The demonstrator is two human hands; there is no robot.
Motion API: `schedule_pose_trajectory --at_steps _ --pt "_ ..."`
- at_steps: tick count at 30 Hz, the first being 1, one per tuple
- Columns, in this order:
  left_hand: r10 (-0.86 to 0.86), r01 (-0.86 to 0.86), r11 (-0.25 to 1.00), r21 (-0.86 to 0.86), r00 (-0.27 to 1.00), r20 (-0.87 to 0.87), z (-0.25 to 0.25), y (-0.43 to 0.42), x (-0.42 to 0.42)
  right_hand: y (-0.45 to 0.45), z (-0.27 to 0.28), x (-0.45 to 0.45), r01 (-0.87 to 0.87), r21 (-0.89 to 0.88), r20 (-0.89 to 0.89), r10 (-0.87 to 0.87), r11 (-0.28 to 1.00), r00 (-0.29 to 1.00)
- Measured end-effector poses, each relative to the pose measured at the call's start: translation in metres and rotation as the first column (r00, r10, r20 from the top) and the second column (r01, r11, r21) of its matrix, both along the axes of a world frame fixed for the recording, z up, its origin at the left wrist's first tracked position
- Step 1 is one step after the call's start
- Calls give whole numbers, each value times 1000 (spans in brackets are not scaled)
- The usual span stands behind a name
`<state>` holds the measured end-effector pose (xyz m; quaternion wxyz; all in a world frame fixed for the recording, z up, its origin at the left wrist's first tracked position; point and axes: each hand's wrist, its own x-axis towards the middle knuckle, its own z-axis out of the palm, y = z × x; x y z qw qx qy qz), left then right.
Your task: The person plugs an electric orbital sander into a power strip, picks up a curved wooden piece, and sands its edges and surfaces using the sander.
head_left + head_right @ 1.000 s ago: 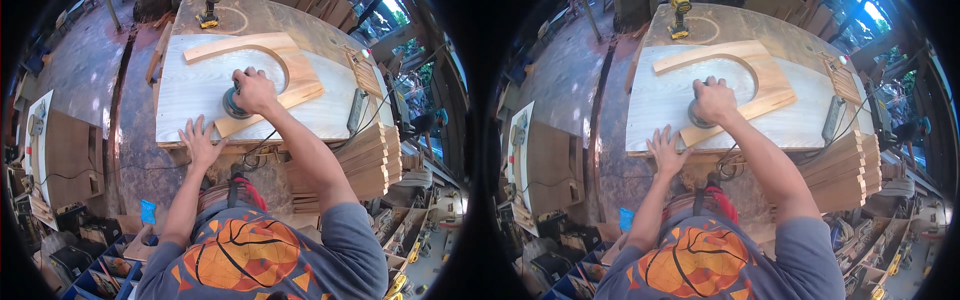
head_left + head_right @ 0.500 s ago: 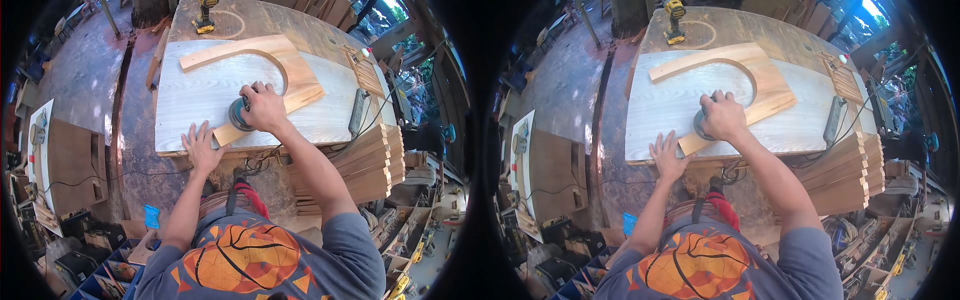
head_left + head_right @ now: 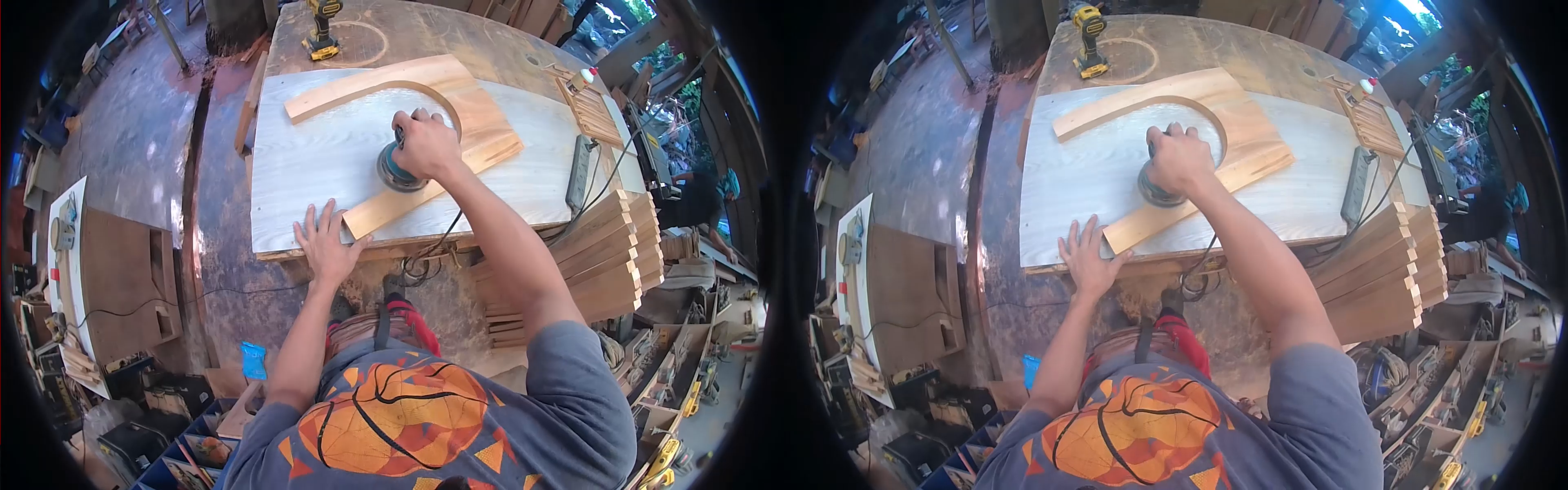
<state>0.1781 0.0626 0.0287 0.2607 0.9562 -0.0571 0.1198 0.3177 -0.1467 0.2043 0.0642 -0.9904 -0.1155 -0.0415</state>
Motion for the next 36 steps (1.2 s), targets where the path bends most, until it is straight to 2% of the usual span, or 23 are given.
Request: schedule_pose_trajectory --at_steps 2,6,12,14,17,18,21,24,26,29,32,33,34,36 --pt "12 -11 1000 23 998 -65 3 1 0 0 -1 -10 2 -16 17 -2 1000 1000" --pt "-30 32 999 19 997 -66 4 -2 1 5 -1 -44 -46 44 2 46 998 999" --pt "-20 22 1000 16 997 -71 0 3 -1 -37 12 1 59 27 -57 -58 998 997" --pt "-9 11 999 32 998 -69 -1 3 1 -64 5 16 144 5 -41 -143 990 989" --pt "-12 13 999 41 999 -49 -6 3 -2 -105 -12 51 179 -24 -16 -179 984 984" --pt "-13 14 999 35 1000 -14 -7 2 0 -110 -8 51 178 -22 -19 -178 984 984" --pt "-13 15 999 35 999 -53 -1 1 -1 -112 7 36 227 0 -96 -226 974 969" --pt "-10 14 999 37 996 -92 4 0 0 -115 5 18 150 -36 -72 -152 988 986" --pt "-7 9 1000 28 996 -90 4 -2 1 -123 -9 24 93 41 28 -94 995 995" --pt "10 -8 1000 21 997 -80 2 -2 0 -146 -11 72 106 -14 16 -105 994 994" --pt "27 -23 999 33 993 -113 8 -1 0 -160 -10 73 50 -77 -8 -51 996 999" --pt "28 -23 999 36 988 -151 12 -4 0 -160 -7 56 30 -3 -16 -31 1000 999" --pt "27 -22 999 38 988 -151 15 -6 3 -162 -2 50 31 -1 -17 -31 1000 999" --pt "40 -33 999 43 986 -163 19 -8 1 -166 2 40 -80 17 -58 81 997 995"
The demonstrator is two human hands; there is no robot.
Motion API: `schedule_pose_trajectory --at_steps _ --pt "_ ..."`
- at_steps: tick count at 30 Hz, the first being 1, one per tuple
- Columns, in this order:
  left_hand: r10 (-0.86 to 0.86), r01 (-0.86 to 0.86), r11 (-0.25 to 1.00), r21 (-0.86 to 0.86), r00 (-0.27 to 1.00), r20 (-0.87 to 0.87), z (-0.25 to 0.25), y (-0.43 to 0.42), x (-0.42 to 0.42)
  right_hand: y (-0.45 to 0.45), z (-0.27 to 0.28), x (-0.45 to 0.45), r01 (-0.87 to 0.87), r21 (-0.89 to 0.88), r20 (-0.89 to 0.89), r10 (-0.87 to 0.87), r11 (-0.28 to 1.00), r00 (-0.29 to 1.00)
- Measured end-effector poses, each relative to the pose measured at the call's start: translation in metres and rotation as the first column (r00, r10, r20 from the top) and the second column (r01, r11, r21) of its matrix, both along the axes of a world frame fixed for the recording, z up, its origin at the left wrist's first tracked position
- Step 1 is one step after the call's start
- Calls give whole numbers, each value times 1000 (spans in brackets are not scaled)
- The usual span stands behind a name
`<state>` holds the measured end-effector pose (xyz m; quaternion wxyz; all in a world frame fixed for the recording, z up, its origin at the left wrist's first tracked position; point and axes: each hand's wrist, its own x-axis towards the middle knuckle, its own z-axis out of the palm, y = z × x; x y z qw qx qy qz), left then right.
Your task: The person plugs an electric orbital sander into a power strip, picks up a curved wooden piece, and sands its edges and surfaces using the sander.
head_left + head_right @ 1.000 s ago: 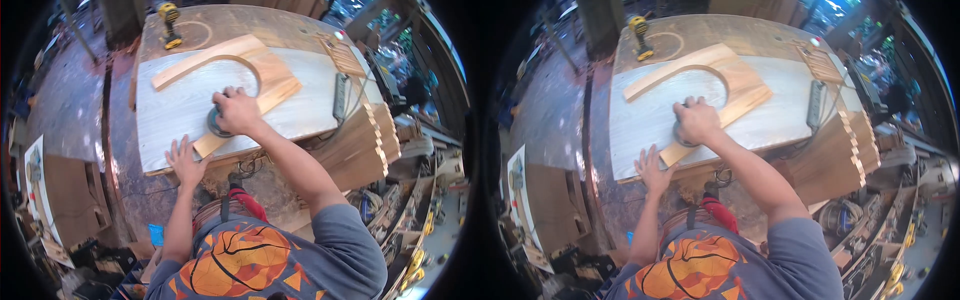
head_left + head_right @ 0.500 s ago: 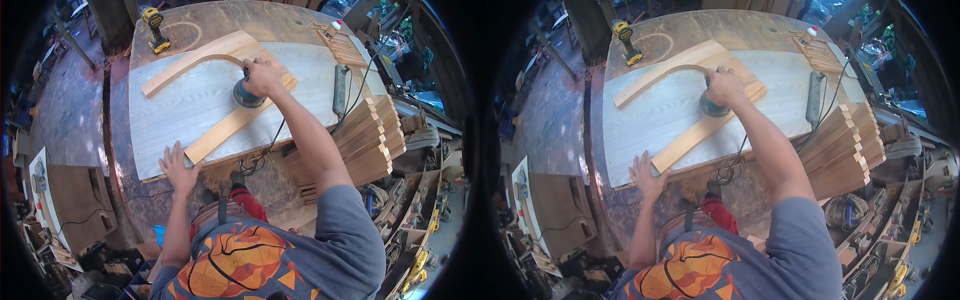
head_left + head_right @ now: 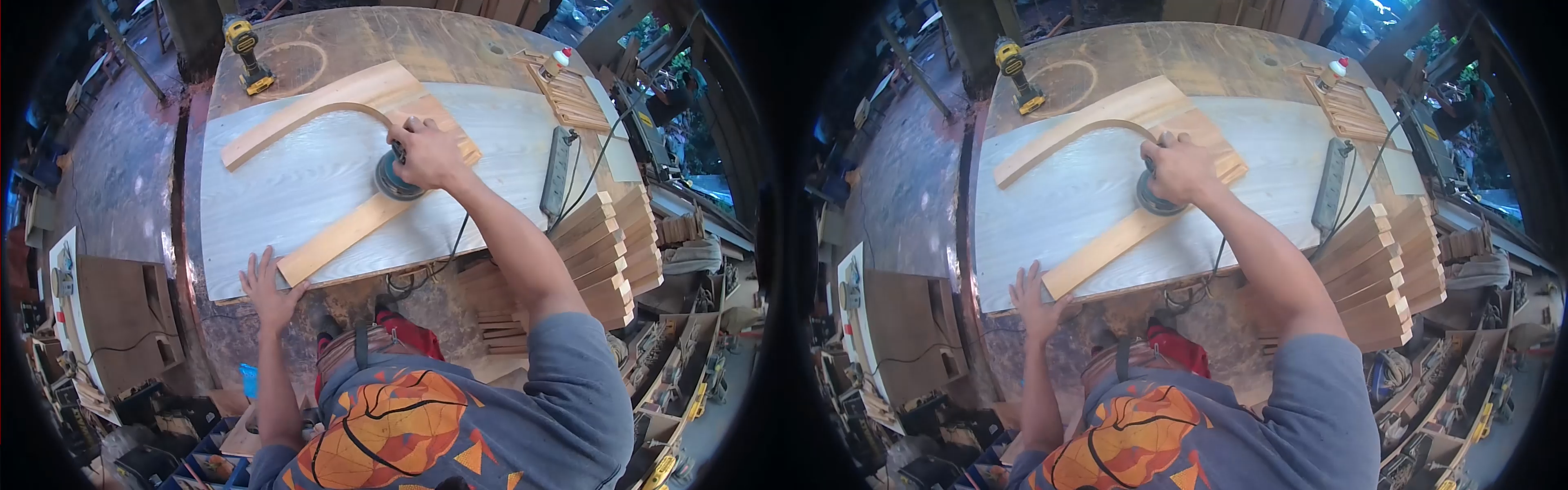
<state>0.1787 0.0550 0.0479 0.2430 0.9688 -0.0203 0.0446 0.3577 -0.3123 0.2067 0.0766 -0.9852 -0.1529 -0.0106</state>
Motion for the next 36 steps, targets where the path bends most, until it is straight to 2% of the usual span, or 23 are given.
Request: schedule_pose_trajectory --at_steps 2,5,8,11,17,20,23,27,31,34,36 --pt "1 -1 1000 -14 1000 10 0 -1 -1 -10 -2 22 -24 23 13 24 999 1000" --pt "25 -25 999 -36 1000 7 -1 -4 -1 -24 0 57 -34 -35 26 35 999 999" --pt "36 -36 998 -48 999 1 -3 -5 0 -39 -11 48 -58 -73 83 64 996 995" --pt "36 -35 998 -59 999 1 1 -5 -5 -50 -8 17 -71 -48 49 74 996 996" --pt "59 -56 995 -80 998 36 -7 -2 0 -46 -7 67 -108 -57 68 112 993 991" --pt "54 -51 996 -78 998 27 -8 -2 1 -49 -6 61 -91 -90 51 95 992 994" --pt "68 -67 995 -73 998 12 -3 -5 1 -63 -7 18 -142 -84 57 147 986 988" --pt "59 -55 995 -83 997 46 -4 -5 -1 -63 -11 36 -174 -30 103 176 984 979" --pt "81 -77 994 -84 996 46 -6 -6 4 -42 -3 73 -80 -72 72 85 994 994" --pt "83 -81 993 -86 996 24 -8 -5 -1 -51 -10 43 -150 -70 148 159 986 976" --pt "81 -74 992 -101 994 67 -10 -5 0 -58 -7 12 -131 -60 105 136 990 985"
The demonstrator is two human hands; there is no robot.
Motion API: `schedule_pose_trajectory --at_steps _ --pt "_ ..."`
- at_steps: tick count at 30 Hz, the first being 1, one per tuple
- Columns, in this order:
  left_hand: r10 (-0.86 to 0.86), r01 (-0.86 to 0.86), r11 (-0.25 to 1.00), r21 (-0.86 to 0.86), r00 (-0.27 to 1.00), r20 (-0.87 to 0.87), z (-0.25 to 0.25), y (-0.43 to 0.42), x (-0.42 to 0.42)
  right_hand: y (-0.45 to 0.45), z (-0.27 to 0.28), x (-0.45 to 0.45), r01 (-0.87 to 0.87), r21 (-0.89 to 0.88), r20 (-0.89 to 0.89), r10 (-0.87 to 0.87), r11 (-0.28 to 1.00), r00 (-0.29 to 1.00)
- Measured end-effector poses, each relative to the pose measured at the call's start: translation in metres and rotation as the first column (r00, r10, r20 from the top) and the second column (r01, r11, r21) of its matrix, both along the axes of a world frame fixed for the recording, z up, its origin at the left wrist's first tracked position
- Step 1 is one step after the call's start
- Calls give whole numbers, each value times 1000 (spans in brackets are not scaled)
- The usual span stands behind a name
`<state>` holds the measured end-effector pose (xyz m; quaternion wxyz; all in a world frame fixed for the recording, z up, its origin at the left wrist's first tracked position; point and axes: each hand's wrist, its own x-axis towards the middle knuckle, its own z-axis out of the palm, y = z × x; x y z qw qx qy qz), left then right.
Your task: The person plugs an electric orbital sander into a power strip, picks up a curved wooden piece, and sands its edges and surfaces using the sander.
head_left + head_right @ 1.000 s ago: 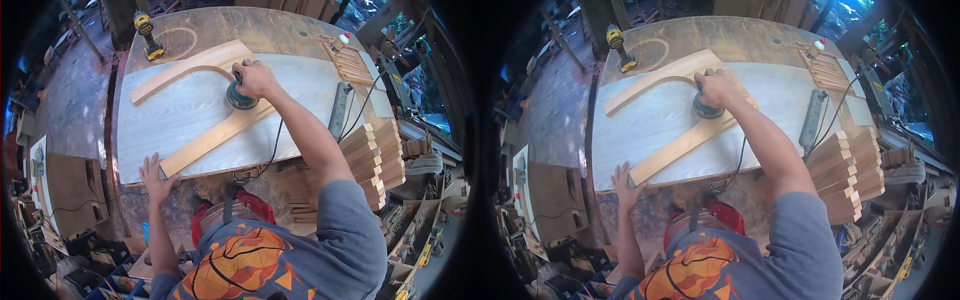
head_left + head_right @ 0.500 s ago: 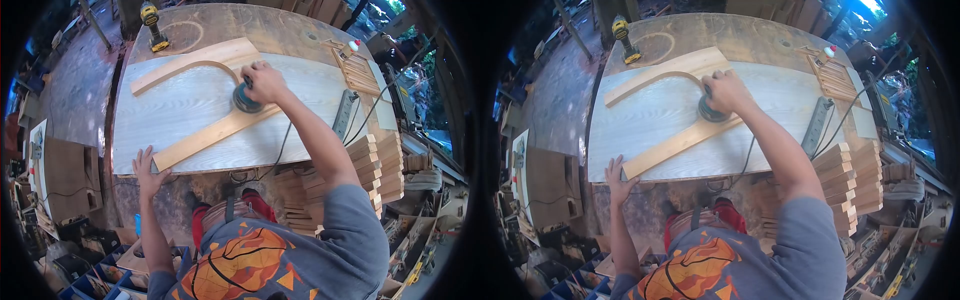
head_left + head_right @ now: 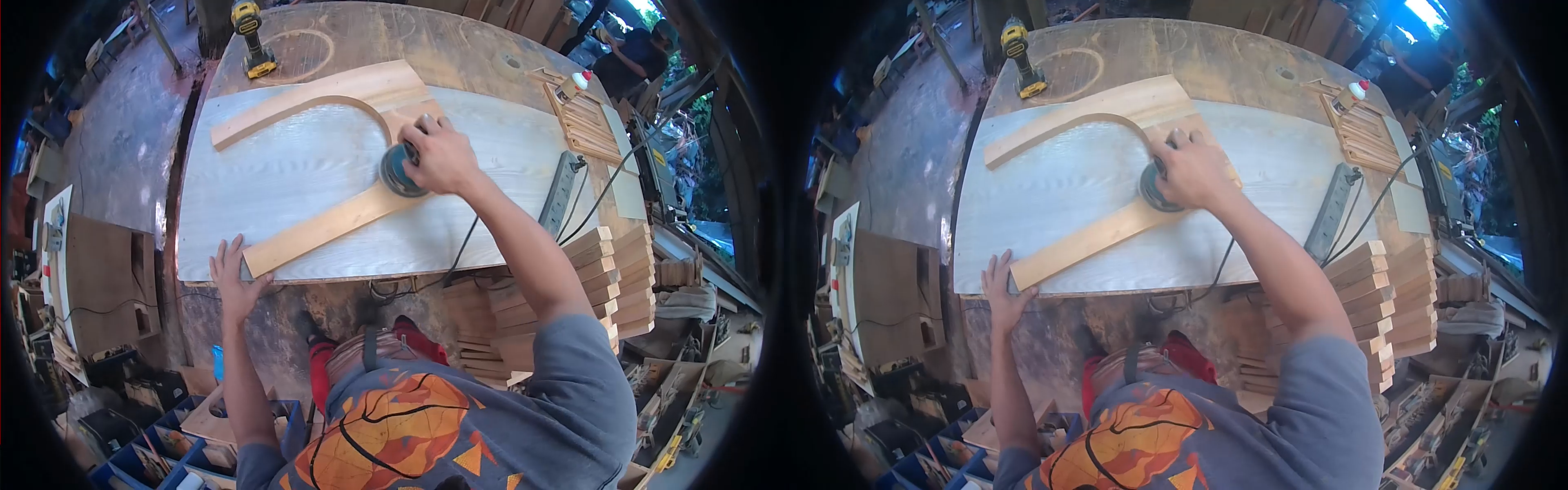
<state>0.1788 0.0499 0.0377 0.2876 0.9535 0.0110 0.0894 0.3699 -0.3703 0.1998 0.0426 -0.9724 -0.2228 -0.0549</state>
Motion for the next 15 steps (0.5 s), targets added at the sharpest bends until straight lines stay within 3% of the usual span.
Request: schedule_pose_trajectory --at_steps 2,9,13,15 --pt "1 -1 1000 20 1000 -10 0 0 1 -1 5 -8 15 -44 -81 -18 999 997" --pt "-14 14 999 35 1000 -4 -3 3 0 25 5 69 41 -7 -42 -42 999 998" --pt "-41 46 997 68 997 -69 8 3 2 20 5 41 19 -55 -82 -24 998 996" --pt "100 -70 977 203 985 -139 24 -23 6 11 6 16 17 -41 -107 -21 999 994"
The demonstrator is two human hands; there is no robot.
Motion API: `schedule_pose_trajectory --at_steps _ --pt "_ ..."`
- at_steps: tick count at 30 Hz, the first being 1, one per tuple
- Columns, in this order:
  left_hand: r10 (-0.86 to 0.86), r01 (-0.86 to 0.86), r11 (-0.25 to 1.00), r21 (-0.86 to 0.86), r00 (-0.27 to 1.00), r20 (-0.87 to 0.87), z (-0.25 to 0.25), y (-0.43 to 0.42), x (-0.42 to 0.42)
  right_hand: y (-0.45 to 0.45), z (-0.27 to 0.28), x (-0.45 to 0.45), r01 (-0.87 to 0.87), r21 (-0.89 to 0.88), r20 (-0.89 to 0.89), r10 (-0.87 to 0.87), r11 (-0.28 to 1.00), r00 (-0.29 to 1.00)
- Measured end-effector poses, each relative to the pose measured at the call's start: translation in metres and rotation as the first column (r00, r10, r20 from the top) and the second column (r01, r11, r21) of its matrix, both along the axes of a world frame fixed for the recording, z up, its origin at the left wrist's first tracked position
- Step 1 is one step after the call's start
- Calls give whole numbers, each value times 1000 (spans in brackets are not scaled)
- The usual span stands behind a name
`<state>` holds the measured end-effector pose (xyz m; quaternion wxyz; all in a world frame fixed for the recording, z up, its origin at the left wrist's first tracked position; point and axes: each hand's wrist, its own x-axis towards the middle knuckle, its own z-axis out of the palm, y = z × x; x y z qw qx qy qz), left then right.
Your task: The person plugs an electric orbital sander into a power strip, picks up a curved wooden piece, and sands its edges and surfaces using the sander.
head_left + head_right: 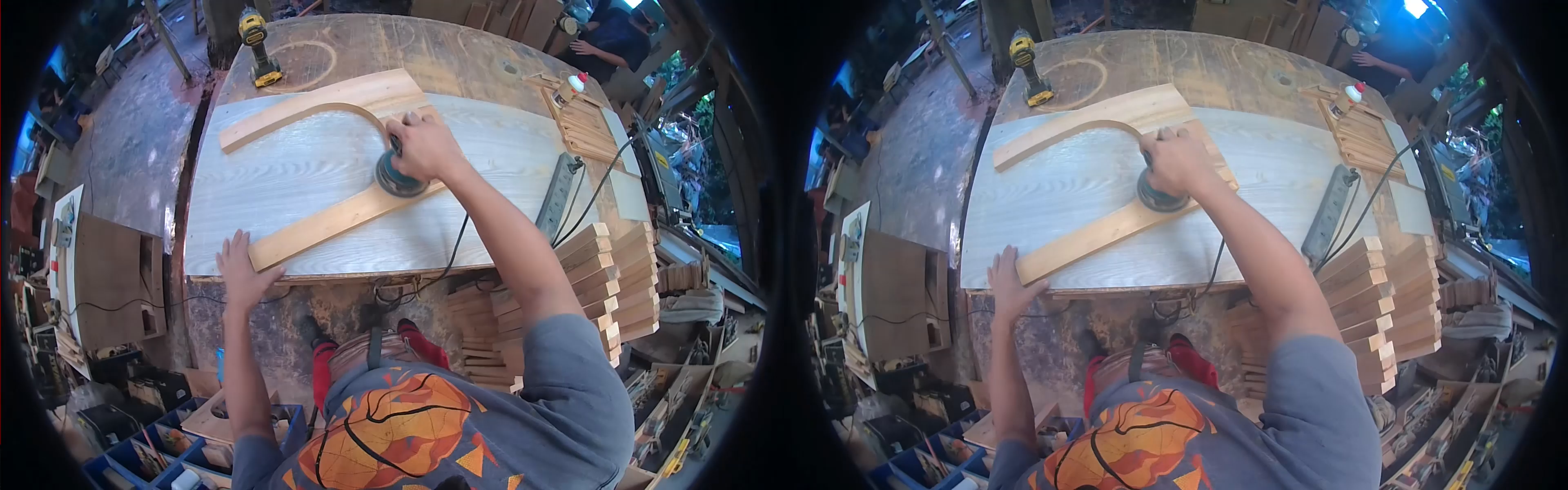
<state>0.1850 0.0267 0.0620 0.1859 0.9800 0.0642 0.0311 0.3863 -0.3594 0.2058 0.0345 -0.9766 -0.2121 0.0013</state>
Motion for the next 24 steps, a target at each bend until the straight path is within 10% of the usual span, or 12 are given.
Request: schedule_pose_trajectory --at_steps 7,24 --pt "-291 279 951 130 953 80 16 -140 67 -11 5 -46 28 -13 -36 -28 1000 999" --pt "-390 410 911 -39 891 234 6 -103 28 22 -5 29 150 62 14 -151 987 988"
